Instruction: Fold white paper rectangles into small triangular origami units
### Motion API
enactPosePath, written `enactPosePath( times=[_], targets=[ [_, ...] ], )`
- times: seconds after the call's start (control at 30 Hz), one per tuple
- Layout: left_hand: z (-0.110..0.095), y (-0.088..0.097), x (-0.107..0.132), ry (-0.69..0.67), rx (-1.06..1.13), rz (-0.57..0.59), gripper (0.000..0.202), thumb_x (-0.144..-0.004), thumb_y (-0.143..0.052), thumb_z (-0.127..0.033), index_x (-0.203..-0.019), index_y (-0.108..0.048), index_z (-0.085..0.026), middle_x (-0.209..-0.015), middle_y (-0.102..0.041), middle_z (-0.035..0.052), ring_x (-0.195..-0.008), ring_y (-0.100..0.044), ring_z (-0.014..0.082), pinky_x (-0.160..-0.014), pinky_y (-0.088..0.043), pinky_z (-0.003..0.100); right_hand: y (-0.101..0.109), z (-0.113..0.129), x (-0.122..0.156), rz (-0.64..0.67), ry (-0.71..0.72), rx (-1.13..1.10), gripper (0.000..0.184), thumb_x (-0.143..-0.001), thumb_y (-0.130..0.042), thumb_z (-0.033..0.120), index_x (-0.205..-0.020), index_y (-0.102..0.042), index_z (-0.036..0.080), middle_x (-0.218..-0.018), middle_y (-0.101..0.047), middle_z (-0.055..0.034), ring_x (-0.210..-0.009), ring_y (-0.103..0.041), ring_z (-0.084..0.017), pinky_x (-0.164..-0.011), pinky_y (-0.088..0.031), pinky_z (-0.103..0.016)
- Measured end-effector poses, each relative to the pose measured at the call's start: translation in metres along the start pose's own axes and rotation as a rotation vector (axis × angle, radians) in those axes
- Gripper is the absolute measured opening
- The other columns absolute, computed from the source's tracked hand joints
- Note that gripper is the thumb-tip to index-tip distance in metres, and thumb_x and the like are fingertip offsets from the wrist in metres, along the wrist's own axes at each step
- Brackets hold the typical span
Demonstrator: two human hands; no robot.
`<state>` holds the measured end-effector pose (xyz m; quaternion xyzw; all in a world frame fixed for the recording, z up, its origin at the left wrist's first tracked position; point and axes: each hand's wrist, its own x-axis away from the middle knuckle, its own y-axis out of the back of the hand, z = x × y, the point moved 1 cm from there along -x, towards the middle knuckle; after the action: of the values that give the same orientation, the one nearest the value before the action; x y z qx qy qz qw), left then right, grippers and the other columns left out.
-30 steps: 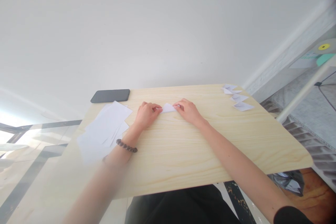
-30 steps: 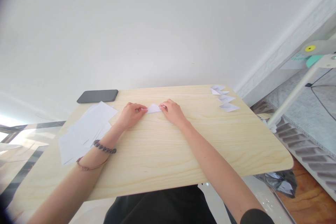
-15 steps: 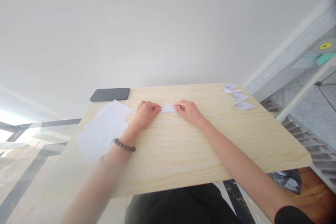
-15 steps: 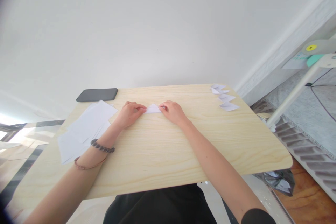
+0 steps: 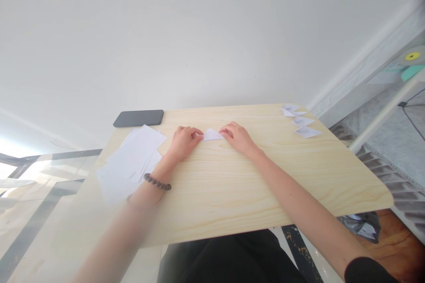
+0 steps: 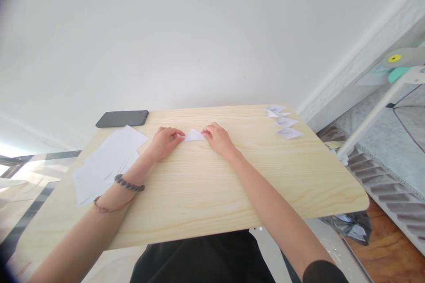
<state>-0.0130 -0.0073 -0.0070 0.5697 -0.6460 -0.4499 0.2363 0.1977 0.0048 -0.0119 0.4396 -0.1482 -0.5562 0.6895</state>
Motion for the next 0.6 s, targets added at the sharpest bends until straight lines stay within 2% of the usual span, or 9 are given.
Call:
enactPosePath(
  times=[0.23,0.37,0.47,0.6],
  targets=[
    [0.001,-0.002,0.001,-0.016,-0.008,-0.013,0.026,-0.080,-0.047,-0.036,-0.093,-0.067,-0.026,-0.078,-0.063,0.0020,-0.088,-0.050,0.0216,-0.086,-0.037,0.036,-0.003,0.002,0.006,-0.092,0.019,0.015,0.024,-0.088,-0.037,0.028,-0.099,-0.058,0.021,-0.099,-0.054,-0.0051,-0.082,-0.055,-0.014,-0.075,-0.041,-0.028],
    [0.001,-0.003,0.001,-0.020,-0.001,-0.017,0.027,-0.080,-0.046,-0.036,-0.093,-0.068,-0.026,-0.079,-0.064,0.0024,-0.087,-0.051,0.0214,-0.085,-0.038,0.035,-0.007,0.006,0.008,-0.124,0.000,0.106,0.033,-0.081,-0.047,0.041,-0.108,-0.054,0.022,-0.105,-0.050,-0.0065,-0.083,-0.054,-0.017,-0.073,-0.043,-0.031],
    [0.001,-0.003,0.001,-0.014,0.010,-0.015,0.027,-0.079,-0.047,-0.037,-0.092,-0.068,-0.026,-0.079,-0.064,0.0018,-0.086,-0.052,0.0211,-0.083,-0.038,0.035,-0.014,0.011,0.005,-0.170,-0.025,0.188,0.042,-0.076,-0.051,0.049,-0.106,-0.055,0.021,-0.102,-0.050,-0.0084,-0.092,-0.051,-0.023,-0.077,-0.042,-0.036],
    [0.000,-0.003,0.001,-0.010,0.024,-0.012,0.025,-0.079,-0.048,-0.038,-0.090,-0.068,-0.028,-0.079,-0.065,0.0015,-0.088,-0.051,0.0220,-0.083,-0.038,0.035,-0.020,0.016,0.002,-0.186,-0.025,0.269,0.048,-0.071,-0.056,0.053,-0.105,-0.055,0.020,-0.102,-0.050,-0.0104,-0.094,-0.047,-0.027,-0.079,-0.039,-0.040]
  ],
)
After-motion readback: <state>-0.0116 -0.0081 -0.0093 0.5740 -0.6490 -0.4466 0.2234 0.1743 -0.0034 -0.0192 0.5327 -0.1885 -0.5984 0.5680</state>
